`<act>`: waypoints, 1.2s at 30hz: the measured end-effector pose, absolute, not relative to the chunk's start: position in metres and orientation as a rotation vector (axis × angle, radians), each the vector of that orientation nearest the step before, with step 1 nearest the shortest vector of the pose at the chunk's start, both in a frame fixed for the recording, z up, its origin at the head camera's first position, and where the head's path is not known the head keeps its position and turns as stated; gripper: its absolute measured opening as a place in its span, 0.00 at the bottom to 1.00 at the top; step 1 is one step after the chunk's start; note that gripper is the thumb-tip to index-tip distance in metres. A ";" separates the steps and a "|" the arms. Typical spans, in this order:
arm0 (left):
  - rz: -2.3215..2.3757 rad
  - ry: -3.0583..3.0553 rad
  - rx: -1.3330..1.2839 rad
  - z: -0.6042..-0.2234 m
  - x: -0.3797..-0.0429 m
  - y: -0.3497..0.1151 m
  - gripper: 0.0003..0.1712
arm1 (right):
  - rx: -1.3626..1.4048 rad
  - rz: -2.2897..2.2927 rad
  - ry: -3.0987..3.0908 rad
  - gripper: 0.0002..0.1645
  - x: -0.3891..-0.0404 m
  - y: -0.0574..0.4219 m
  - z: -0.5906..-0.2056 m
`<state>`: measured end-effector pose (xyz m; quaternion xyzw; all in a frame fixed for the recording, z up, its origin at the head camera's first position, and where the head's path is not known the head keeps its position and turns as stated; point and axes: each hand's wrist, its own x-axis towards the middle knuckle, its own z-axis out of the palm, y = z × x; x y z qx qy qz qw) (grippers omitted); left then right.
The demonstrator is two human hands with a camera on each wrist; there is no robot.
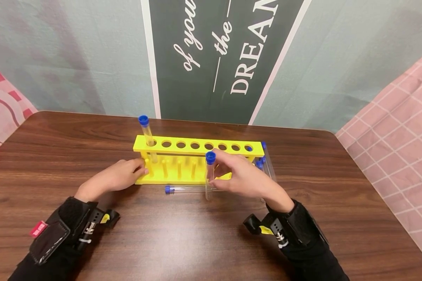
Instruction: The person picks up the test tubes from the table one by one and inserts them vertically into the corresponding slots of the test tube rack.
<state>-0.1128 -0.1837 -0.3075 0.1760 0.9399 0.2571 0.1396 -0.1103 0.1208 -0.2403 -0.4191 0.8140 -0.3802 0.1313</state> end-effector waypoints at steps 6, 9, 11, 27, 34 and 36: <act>0.749 2.714 0.503 -0.308 -0.112 -0.184 0.11 | -1.223 -1.119 2.349 0.14 -0.110 0.120 -0.240; 0.752 2.718 0.507 -0.308 -0.111 -0.184 0.11 | -1.229 -1.125 2.346 0.14 -0.109 0.120 -0.241; 0.755 2.719 0.511 -0.308 -0.111 -0.184 0.12 | -1.234 -1.130 2.347 0.15 -0.109 0.120 -0.241; 0.765 2.721 0.517 -0.307 -0.111 -0.183 0.12 | -1.220 -1.136 2.331 0.13 -0.108 0.118 -0.240; 0.762 2.714 0.511 -0.307 -0.111 -0.183 0.10 | -1.236 -1.144 2.325 0.12 -0.108 0.118 -0.240; 0.764 2.710 0.511 -0.307 -0.111 -0.183 0.10 | -1.240 -1.145 2.324 0.12 -0.108 0.118 -0.240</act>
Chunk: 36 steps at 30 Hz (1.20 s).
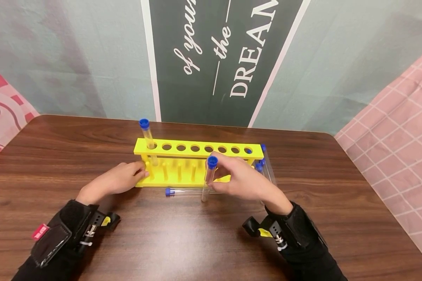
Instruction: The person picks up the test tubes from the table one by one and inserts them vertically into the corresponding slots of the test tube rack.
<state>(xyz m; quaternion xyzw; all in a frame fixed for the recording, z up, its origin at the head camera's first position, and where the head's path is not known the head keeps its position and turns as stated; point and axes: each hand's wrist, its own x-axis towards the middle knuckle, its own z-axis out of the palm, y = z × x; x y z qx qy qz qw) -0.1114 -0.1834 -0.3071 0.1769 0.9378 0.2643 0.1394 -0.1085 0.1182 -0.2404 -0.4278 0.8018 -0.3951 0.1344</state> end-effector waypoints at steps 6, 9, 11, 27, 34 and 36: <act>0.765 2.714 0.514 -0.308 -0.112 -0.184 0.10 | -1.239 -1.139 2.329 0.12 -0.108 0.118 -0.240; 0.760 2.718 0.516 -0.308 -0.112 -0.183 0.11 | -1.226 -1.138 2.337 0.12 -0.107 0.118 -0.239; 0.755 2.719 0.512 -0.308 -0.112 -0.183 0.11 | -1.210 -1.139 2.340 0.12 -0.107 0.117 -0.238; 0.742 2.719 0.496 -0.308 -0.112 -0.182 0.11 | -1.202 -1.133 2.354 0.14 -0.106 0.109 -0.235; 0.741 2.732 0.515 -0.307 -0.111 -0.181 0.11 | -1.157 -1.146 2.345 0.13 -0.107 0.103 -0.234; 0.741 2.731 0.514 -0.307 -0.111 -0.181 0.11 | -1.149 -1.141 2.347 0.13 -0.106 0.101 -0.233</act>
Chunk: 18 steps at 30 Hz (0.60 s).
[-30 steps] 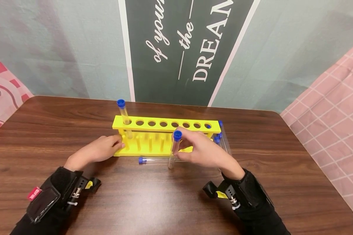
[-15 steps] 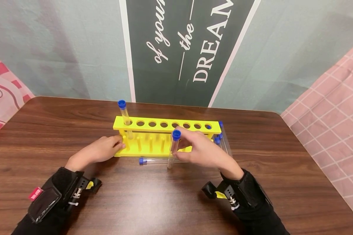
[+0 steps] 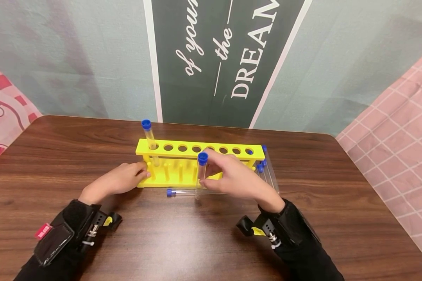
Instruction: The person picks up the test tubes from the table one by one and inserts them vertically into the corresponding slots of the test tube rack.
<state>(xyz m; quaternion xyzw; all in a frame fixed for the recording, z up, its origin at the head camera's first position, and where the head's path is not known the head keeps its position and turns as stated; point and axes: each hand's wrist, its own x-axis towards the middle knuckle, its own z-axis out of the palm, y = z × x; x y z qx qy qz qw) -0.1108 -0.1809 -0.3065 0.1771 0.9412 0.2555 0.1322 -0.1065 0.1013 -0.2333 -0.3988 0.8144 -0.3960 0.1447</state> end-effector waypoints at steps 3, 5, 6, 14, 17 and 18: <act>0.742 2.735 0.516 -0.307 -0.111 -0.181 0.12 | -1.161 -1.125 2.359 0.13 -0.106 0.099 -0.232; 0.743 2.739 0.520 -0.307 -0.111 -0.181 0.12 | -1.171 -1.109 2.375 0.13 -0.106 0.097 -0.232; 0.744 2.742 0.524 -0.307 -0.111 -0.181 0.13 | -1.173 -1.106 2.378 0.13 -0.106 0.096 -0.232; 0.752 2.741 0.524 -0.308 -0.111 -0.183 0.13 | -1.171 -1.096 2.377 0.14 -0.107 0.091 -0.232; 0.753 2.740 0.524 -0.309 -0.111 -0.183 0.13 | -1.176 -1.102 2.373 0.14 -0.107 0.088 -0.233; 0.753 2.740 0.524 -0.308 -0.111 -0.183 0.13 | -1.180 -1.107 2.370 0.15 -0.108 0.087 -0.233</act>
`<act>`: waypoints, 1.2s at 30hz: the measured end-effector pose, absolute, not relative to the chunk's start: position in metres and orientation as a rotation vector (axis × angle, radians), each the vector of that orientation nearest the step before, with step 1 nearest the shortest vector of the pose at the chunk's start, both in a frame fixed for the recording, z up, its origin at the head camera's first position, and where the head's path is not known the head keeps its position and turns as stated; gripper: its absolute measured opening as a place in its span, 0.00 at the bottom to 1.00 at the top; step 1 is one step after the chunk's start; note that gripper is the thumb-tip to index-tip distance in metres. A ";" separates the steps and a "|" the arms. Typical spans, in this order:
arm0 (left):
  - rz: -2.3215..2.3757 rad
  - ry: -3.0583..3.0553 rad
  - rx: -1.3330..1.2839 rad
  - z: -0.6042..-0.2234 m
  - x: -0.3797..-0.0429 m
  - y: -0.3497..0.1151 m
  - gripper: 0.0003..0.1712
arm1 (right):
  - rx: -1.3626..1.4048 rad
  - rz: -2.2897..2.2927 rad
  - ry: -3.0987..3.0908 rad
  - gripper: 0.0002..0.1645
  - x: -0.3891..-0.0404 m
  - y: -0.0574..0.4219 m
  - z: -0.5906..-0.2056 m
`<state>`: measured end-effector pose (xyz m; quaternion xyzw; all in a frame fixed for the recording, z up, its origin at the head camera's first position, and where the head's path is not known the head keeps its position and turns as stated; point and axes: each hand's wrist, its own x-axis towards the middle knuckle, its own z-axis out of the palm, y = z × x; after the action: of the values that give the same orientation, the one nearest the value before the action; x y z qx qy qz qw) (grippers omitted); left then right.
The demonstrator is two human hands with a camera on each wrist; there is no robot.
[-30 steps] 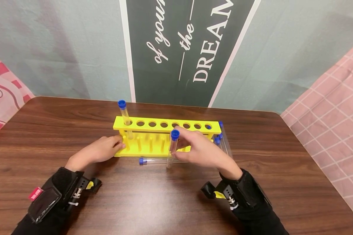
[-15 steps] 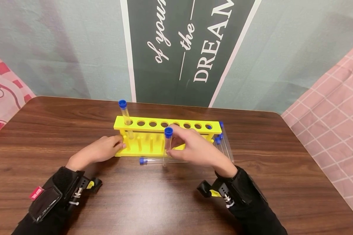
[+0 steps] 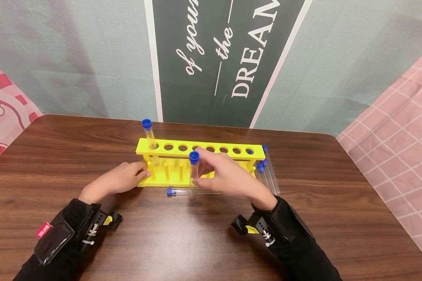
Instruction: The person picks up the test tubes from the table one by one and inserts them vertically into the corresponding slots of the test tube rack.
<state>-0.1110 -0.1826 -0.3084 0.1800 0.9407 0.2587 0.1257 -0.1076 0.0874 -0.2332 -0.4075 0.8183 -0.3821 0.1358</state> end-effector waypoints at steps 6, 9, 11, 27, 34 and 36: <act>0.749 2.731 0.508 -0.308 -0.111 -0.182 0.12 | -1.158 -1.103 2.376 0.15 -0.107 0.082 -0.232; 0.753 2.722 0.503 -0.307 -0.112 -0.183 0.12 | -1.189 -1.101 2.376 0.14 -0.109 0.078 -0.230; 0.755 2.719 0.503 -0.307 -0.112 -0.183 0.11 | -1.223 -1.109 2.364 0.14 -0.110 0.074 -0.229; 0.751 2.704 0.490 -0.306 -0.112 -0.181 0.11 | -1.297 -1.105 2.403 0.16 -0.120 0.057 -0.225; 0.739 2.706 0.480 -0.306 -0.112 -0.182 0.10 | -1.265 -1.088 2.445 0.17 -0.125 0.054 -0.225; 0.736 2.707 0.483 -0.306 -0.112 -0.182 0.10 | -1.256 -1.093 2.447 0.17 -0.126 0.053 -0.225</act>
<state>-0.1121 -0.1820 -0.3060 0.1677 0.9407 0.2558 0.1468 -0.1259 0.0528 -0.2252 -0.4226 0.8233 -0.3679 0.0910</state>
